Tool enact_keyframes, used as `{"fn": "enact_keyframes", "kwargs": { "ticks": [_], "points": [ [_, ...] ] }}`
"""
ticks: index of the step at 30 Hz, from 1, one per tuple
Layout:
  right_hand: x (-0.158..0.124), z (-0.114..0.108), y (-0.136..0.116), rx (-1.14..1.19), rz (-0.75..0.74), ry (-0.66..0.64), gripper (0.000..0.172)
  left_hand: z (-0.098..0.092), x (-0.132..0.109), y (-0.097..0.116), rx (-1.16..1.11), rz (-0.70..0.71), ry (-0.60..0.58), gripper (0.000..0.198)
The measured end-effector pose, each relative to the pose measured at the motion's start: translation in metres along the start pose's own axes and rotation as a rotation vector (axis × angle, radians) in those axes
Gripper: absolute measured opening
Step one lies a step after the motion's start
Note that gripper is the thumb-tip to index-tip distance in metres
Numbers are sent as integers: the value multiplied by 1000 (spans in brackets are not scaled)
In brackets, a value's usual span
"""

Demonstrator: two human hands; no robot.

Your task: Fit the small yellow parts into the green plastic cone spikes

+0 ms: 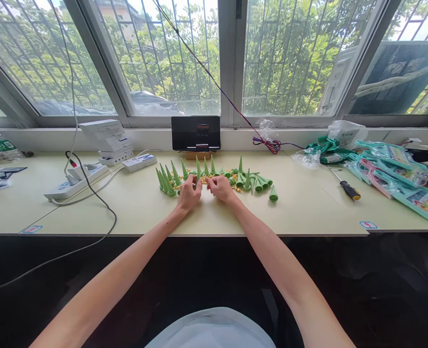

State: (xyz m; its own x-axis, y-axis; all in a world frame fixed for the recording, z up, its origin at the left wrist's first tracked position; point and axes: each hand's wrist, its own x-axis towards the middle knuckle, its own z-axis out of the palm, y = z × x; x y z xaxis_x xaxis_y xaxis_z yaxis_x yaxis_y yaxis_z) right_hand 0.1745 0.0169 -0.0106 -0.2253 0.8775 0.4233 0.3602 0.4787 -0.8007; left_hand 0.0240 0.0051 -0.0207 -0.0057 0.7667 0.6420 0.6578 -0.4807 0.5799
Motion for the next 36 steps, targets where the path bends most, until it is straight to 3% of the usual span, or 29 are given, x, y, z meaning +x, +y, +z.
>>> {"fn": "enact_keyframes", "kwargs": {
  "ticks": [19,26,31,36],
  "points": [
    [2,2,4,15,45,-52,70,-1,0,2,-43,-14,3,14],
    [1,1,1,35,19,56,52,0,0,0,-44,-19,7,14],
    [0,1,-2,60,7,43,37,0,1,-1,-47,-15,7,15],
    [0,1,-3,31,-4,32,39,0,0,-1,-27,-8,7,13]
  ]
}}
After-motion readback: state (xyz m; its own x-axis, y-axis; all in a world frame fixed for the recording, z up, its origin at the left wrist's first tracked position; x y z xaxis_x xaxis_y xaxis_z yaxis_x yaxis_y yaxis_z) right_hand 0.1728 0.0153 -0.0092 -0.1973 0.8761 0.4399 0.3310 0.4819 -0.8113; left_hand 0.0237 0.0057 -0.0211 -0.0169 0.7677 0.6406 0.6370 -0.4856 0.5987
